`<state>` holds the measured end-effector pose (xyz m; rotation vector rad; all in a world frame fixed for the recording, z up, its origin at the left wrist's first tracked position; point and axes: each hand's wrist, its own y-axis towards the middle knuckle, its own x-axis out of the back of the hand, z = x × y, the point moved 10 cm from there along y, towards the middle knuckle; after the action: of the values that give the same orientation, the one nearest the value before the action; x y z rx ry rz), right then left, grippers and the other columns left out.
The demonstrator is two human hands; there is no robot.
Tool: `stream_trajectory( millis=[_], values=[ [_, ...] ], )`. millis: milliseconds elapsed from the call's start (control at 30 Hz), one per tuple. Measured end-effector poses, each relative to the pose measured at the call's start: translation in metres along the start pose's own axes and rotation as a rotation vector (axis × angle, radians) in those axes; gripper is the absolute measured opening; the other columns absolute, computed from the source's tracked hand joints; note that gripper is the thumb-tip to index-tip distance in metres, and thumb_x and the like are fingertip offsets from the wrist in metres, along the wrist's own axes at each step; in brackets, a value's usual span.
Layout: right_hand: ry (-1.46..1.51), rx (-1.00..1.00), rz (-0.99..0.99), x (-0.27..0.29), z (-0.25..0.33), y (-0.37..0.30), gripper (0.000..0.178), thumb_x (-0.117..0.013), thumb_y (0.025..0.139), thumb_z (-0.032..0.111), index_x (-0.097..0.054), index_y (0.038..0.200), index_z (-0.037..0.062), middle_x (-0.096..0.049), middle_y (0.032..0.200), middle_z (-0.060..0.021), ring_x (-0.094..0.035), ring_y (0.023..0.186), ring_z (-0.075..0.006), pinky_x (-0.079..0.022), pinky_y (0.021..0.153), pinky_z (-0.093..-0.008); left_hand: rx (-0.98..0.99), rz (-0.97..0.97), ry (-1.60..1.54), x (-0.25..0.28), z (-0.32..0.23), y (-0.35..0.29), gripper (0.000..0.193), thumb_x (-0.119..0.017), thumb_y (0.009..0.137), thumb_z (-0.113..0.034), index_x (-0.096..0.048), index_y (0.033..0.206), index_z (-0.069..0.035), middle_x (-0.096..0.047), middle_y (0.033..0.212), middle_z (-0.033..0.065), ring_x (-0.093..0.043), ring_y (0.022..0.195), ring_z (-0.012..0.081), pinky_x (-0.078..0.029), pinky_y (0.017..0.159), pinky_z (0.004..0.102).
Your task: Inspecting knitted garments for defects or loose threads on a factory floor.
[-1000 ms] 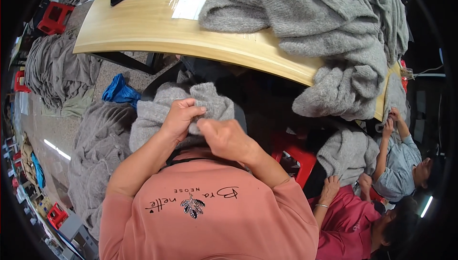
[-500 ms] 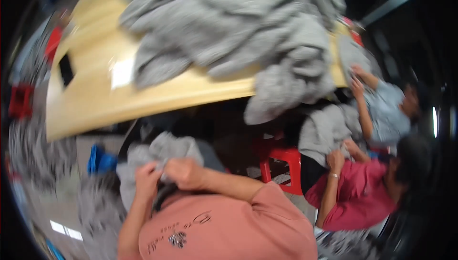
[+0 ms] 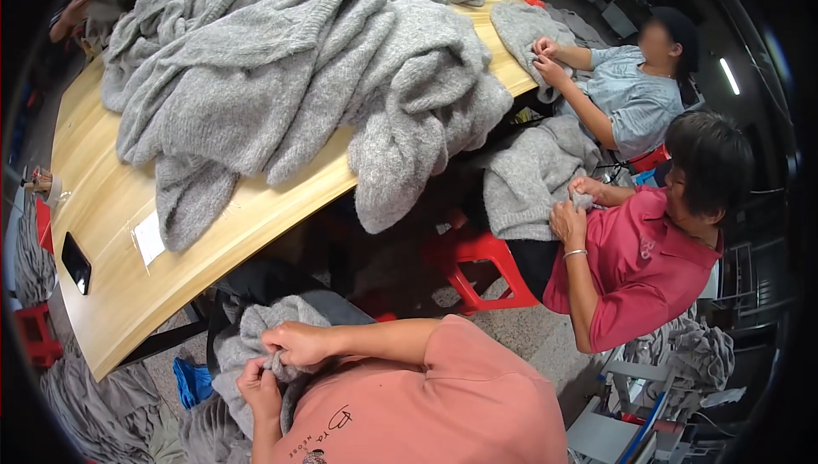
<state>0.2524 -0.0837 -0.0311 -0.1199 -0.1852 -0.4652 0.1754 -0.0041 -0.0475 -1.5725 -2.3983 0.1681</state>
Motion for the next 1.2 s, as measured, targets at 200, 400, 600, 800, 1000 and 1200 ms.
stream_trajectory(
  millis=[200, 400, 600, 800, 1000, 1200],
  values=[
    [-0.139, -0.089, 0.0, -0.022, -0.027, -0.004, 0.009, -0.05, 0.065, 0.006, -0.052, 0.073, 0.001, -0.056, 0.07, -0.0212, -0.053, 0.071, -0.0397, -0.039, 0.062, -0.0463, -0.379, -0.038, 0.491, -0.01, -0.038, -0.007, 0.019, -0.043, 0.064, 0.01, -0.057, 0.076, 0.002, -0.056, 0.067, 0.0147, -0.054, 0.058, 0.0253, -0.043, 0.055, 0.0325],
    [-0.221, -0.156, -0.199, -0.012, -0.033, -0.012, 0.009, -0.049, 0.068, 0.011, -0.052, 0.073, 0.0032, -0.056, 0.065, -0.0199, -0.052, 0.065, -0.0403, -0.039, 0.06, -0.0489, -0.461, -0.059, 0.711, -0.024, -0.048, -0.016, 0.018, -0.043, 0.065, 0.01, -0.054, 0.078, 0.002, -0.053, 0.069, 0.0171, -0.052, 0.061, 0.0339, -0.041, 0.054, 0.0398],
    [-0.159, 0.055, -0.309, 0.009, -0.012, -0.009, 0.007, -0.05, 0.069, 0.009, -0.05, 0.072, 0.0022, -0.052, 0.06, -0.0177, -0.054, 0.058, -0.0337, -0.04, 0.052, -0.0423, -0.44, -0.137, 0.576, -0.015, -0.057, -0.006, 0.018, -0.044, 0.065, 0.009, -0.053, 0.08, 0.002, -0.051, 0.067, 0.0171, -0.051, 0.059, 0.0333, -0.04, 0.052, 0.0388],
    [0.374, 0.16, -0.129, 0.078, 0.054, -0.05, 0.01, -0.053, 0.07, 0.003, -0.055, 0.079, -0.0022, -0.052, 0.063, -0.0077, -0.048, 0.058, -0.0094, -0.04, 0.053, -0.0254, -0.523, 0.133, 0.449, -0.058, -0.107, -0.01, 0.015, -0.045, 0.063, 0.009, -0.051, 0.075, 0.001, -0.049, 0.063, 0.0143, -0.049, 0.054, 0.0299, -0.039, 0.049, 0.0336],
    [0.27, 0.017, -0.447, 0.113, -0.034, -0.067, 0.008, -0.053, 0.071, 0.004, -0.056, 0.075, -0.0025, -0.054, 0.065, -0.0072, -0.05, 0.061, -0.0087, -0.041, 0.057, -0.0238, -0.327, 0.302, 0.472, -0.089, -0.072, 0.023, 0.008, -0.06, 0.068, -0.002, -0.054, 0.072, 0.003, -0.052, 0.059, 0.0158, -0.051, 0.051, 0.0272, -0.04, 0.05, 0.0315],
    [0.15, -0.041, -0.428, 0.108, -0.061, -0.065, 0.01, -0.056, 0.069, 0.009, -0.056, 0.071, -0.0014, -0.056, 0.066, -0.0133, -0.055, 0.061, -0.0185, -0.042, 0.057, -0.0279, -0.113, 0.223, 0.406, -0.073, -0.039, 0.032, 0.006, -0.06, 0.068, -0.001, -0.055, 0.068, 0.003, -0.052, 0.054, 0.0065, -0.048, 0.05, 0.0111, -0.038, 0.048, 0.0257]
  ],
)
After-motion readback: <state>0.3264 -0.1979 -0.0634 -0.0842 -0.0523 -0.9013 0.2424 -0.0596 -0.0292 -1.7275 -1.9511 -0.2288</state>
